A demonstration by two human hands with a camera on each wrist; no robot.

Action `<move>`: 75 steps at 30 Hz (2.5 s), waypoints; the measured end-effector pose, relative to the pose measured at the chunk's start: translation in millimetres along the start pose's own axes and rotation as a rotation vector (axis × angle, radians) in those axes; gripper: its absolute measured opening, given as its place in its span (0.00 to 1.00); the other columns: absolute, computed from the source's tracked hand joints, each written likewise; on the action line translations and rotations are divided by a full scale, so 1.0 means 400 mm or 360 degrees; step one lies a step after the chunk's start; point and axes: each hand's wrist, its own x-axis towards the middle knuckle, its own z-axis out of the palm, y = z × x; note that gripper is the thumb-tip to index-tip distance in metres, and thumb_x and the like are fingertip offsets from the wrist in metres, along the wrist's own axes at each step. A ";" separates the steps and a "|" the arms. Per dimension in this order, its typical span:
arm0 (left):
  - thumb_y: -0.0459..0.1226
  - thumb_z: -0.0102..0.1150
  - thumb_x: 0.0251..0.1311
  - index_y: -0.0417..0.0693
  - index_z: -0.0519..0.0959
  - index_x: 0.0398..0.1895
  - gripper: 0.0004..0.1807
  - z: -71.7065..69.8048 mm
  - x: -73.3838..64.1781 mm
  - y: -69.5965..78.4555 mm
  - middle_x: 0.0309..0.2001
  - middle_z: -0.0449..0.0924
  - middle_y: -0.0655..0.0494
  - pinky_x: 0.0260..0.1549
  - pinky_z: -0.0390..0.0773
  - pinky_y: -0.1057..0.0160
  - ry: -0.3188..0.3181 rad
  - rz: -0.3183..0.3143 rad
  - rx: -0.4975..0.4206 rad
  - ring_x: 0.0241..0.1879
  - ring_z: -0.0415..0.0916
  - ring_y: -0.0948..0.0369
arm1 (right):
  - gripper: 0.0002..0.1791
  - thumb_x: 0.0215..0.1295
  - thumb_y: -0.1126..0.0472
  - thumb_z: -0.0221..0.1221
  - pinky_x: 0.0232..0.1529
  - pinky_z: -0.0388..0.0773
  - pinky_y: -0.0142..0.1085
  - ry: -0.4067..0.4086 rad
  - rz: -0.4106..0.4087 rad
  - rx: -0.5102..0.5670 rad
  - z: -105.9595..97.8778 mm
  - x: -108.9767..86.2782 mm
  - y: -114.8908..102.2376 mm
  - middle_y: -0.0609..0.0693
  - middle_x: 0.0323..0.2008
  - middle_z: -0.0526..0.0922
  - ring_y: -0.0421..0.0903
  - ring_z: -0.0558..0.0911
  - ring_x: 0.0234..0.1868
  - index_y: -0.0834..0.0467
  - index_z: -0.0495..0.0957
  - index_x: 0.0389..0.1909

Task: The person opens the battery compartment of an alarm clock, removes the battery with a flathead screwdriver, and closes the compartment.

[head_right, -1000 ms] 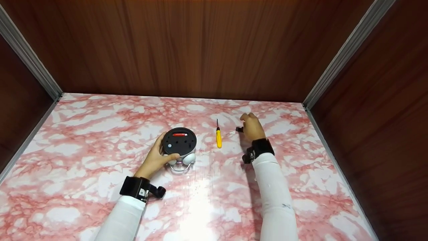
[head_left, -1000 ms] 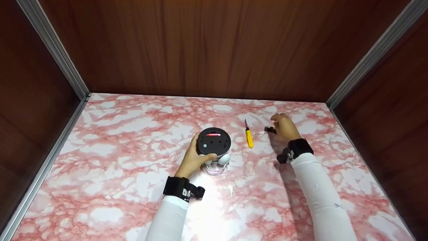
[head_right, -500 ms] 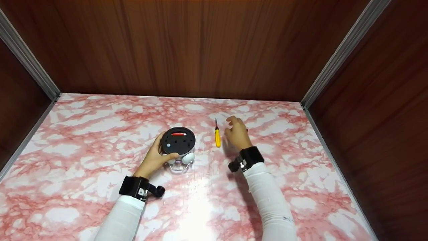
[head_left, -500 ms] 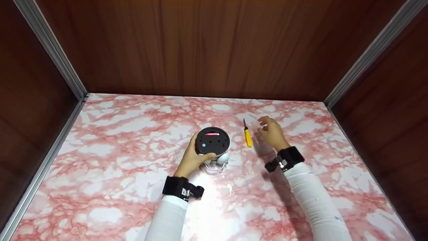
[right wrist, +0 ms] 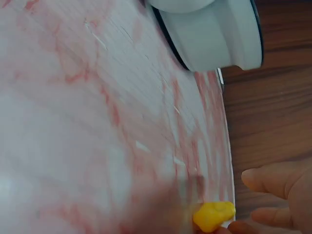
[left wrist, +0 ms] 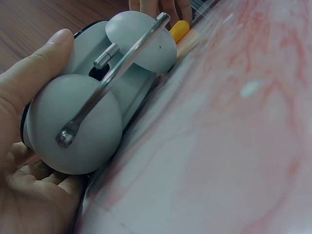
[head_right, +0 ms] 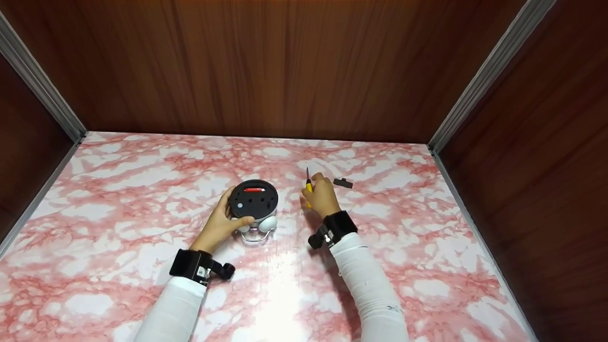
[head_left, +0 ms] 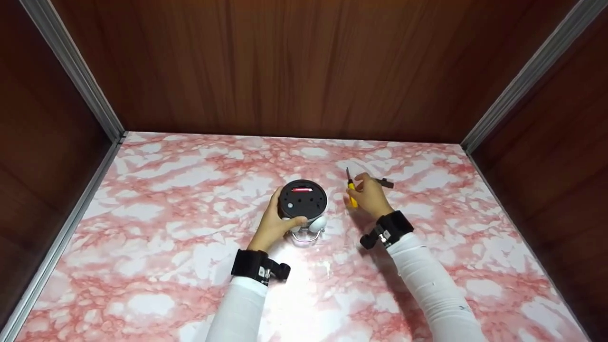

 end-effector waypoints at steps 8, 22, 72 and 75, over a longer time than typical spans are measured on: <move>0.34 0.80 0.49 0.40 0.46 0.81 0.62 0.004 0.001 -0.002 0.77 0.55 0.39 0.74 0.52 0.44 0.0009 -0.0012 0.0001 0.74 0.57 0.45 | 0.27 0.65 0.60 0.68 0.45 0.81 0.45 -0.0022 0.0131 -0.0068 0.020 0.007 -0.017 0.69 0.41 0.83 0.58 0.83 0.42 0.76 0.70 0.53; 0.43 0.82 0.47 0.42 0.48 0.81 0.64 0.001 0.001 0.003 0.77 0.58 0.42 0.73 0.53 0.44 0.0001 -0.0009 0.0072 0.75 0.57 0.47 | 0.09 0.55 0.69 0.68 0.41 0.79 0.46 0.0093 0.0131 -0.0161 0.031 0.005 -0.010 0.56 0.26 0.80 0.55 0.79 0.34 0.71 0.79 0.31; 0.39 0.81 0.48 0.44 0.48 0.81 0.62 0.004 -0.002 0.002 0.77 0.56 0.42 0.73 0.52 0.43 0.0036 -0.0045 0.0096 0.75 0.56 0.45 | 0.13 0.73 0.75 0.40 0.37 0.79 0.33 0.0947 0.0082 0.2109 0.005 0.030 -0.110 0.55 0.28 0.76 0.46 0.78 0.29 0.66 0.74 0.35; 0.41 0.82 0.47 0.44 0.49 0.81 0.63 0.004 -0.003 0.001 0.77 0.57 0.42 0.73 0.53 0.43 0.0025 -0.0031 0.0093 0.74 0.57 0.46 | 0.15 0.70 0.76 0.38 0.28 0.72 0.30 0.0898 0.0053 0.2305 0.002 0.026 -0.121 0.53 0.22 0.73 0.44 0.72 0.23 0.65 0.73 0.31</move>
